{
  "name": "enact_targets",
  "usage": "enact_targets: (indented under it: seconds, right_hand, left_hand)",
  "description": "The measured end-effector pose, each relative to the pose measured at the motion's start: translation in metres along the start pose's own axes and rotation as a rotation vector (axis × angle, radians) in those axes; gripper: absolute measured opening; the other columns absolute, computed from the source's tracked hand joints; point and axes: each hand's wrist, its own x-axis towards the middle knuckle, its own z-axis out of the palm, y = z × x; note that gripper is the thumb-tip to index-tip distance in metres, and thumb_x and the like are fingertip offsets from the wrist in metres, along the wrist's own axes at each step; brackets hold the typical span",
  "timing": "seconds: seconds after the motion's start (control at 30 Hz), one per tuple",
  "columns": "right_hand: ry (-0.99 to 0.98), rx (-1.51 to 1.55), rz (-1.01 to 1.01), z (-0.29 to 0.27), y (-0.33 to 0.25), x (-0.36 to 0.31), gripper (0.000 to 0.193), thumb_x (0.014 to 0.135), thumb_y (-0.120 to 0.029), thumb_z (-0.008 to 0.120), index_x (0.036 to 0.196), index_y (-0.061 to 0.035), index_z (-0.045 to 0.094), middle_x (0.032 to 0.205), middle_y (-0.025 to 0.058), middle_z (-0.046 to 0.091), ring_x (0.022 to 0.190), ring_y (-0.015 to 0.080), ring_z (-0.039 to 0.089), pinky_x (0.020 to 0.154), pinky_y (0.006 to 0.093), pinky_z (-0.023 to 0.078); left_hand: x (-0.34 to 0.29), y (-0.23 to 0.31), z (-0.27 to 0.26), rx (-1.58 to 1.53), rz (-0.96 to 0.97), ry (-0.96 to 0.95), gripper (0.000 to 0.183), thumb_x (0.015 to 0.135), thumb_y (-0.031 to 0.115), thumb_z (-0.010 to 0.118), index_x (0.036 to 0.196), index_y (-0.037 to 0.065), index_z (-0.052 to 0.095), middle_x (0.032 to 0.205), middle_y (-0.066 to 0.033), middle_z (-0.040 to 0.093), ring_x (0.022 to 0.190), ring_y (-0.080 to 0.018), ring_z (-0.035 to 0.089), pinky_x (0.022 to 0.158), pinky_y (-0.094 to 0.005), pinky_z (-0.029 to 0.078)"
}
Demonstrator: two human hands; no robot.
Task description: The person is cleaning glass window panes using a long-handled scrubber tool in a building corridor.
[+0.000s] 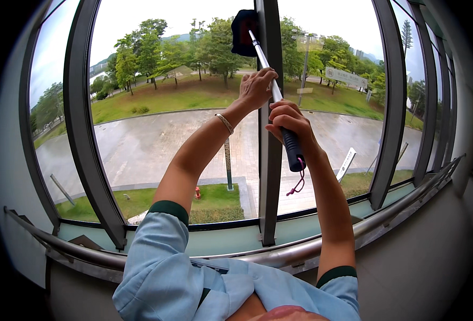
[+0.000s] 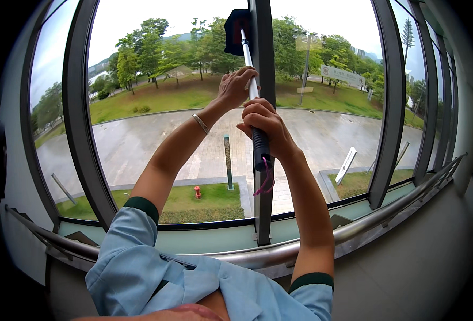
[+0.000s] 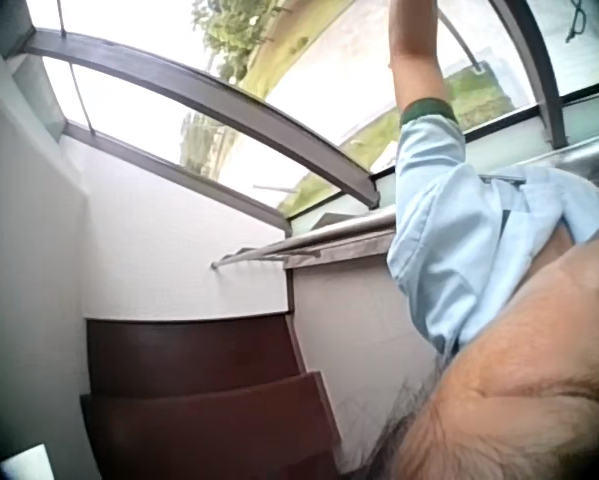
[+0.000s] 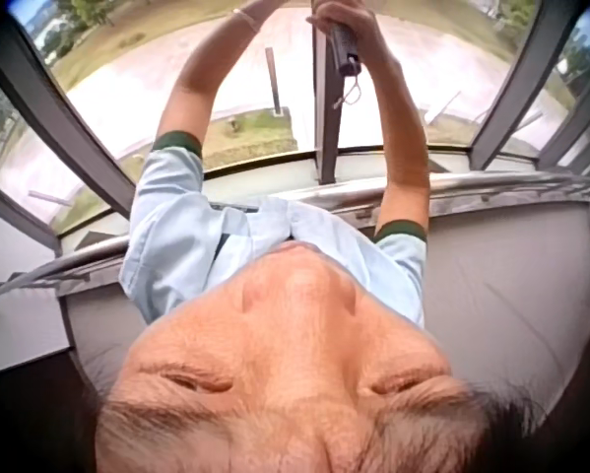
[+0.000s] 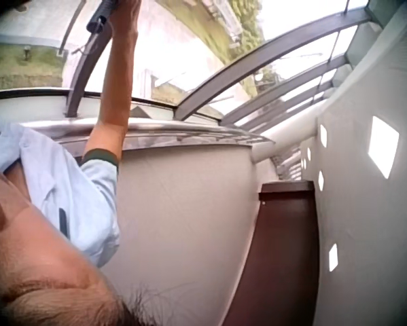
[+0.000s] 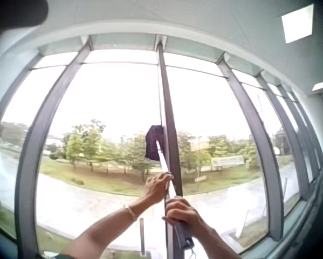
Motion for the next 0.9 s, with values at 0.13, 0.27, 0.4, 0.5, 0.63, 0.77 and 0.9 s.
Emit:
enact_targets:
  seconds: [0.13,0.27,0.4,0.5,0.63,0.77,0.9]
  right_hand:
    - [0.031,-0.018,-0.041,0.012,0.006,0.012,0.024,0.072,-0.008,0.076,0.075,-0.0076,0.052,0.081,0.0042,0.058,0.095,0.0272,0.058,0.087,0.0409,0.044]
    - [-0.155,-0.139,-0.068,0.046,0.011,-0.05,0.023,0.075,-0.015,0.072,0.072,-0.011,0.049,0.082,0.0008,0.056,0.097,0.0209,0.058,0.097,0.0438,0.037]
    - [-0.365,-0.353,-0.082,0.066,0.043,-0.116,0.011,0.075,-0.014,0.064,0.073,-0.0134,0.053,0.09,0.0006,0.058,0.107,0.0193,0.055,0.1,0.0472,0.037]
    - [-0.314,-0.369,-0.051,0.076,0.073,-0.117,0.008,0.073,-0.011,0.063,0.074,-0.0137,0.055,0.092,0.0011,0.059,0.115,0.0202,0.054,0.1,0.0477,0.037]
    - [-0.194,-0.292,-0.03,0.066,0.123,-0.045,0.014,0.071,-0.01,0.067,0.076,-0.013,0.055,0.094,0.0015,0.059,0.113,0.0242,0.054,0.099,0.0439,0.037]
    - [0.135,-0.033,-0.058,0.048,0.163,0.045,0.016,0.071,-0.004,0.069,0.073,-0.0082,0.054,0.088,0.0045,0.061,0.096,0.0259,0.06,0.086,0.0346,0.045]
    - [0.281,-0.017,-0.023,0.046,0.144,0.044,0.018,0.07,-0.001,0.073,0.072,-0.0065,0.057,0.08,0.0061,0.063,0.088,0.0248,0.063,0.08,0.0338,0.048]
  left_hand:
    - [0.007,-0.002,-0.007,0.089,-0.026,-0.001,0.035,0.078,0.034,0.072,0.105,0.016,0.059,0.112,0.0001,0.061,0.106,-0.0214,0.058,0.084,-0.04,0.036]
    - [-0.042,-0.021,0.0,0.214,0.11,-0.246,0.045,0.066,0.018,0.079,0.106,0.016,0.06,0.121,-0.0009,0.057,0.117,-0.0257,0.052,0.088,-0.0422,0.036]
    - [-0.107,-0.02,0.016,0.026,0.103,-0.465,0.058,0.068,0.009,0.072,0.122,0.018,0.053,0.139,-0.0062,0.045,0.124,-0.0291,0.048,0.098,-0.0445,0.039]
    - [-0.106,-0.029,0.026,0.11,0.085,-0.409,0.052,0.074,0.011,0.068,0.123,0.02,0.053,0.141,-0.0048,0.046,0.122,-0.0271,0.051,0.095,-0.0431,0.041]
    - [-0.046,-0.046,0.025,0.165,-0.029,-0.194,0.05,0.08,0.017,0.063,0.129,0.022,0.051,0.142,-0.0038,0.046,0.12,-0.0259,0.053,0.094,-0.0411,0.042]
    - [0.037,-0.07,0.002,-0.003,-0.052,-0.148,0.056,0.079,0.02,0.065,0.132,0.023,0.048,0.142,-0.0005,0.045,0.124,-0.0234,0.05,0.098,-0.0385,0.041]
    - [0.039,-0.068,-0.001,0.064,0.101,-0.146,0.056,0.081,0.018,0.065,0.133,0.023,0.047,0.143,-0.001,0.044,0.129,-0.0228,0.045,0.101,-0.0387,0.039]
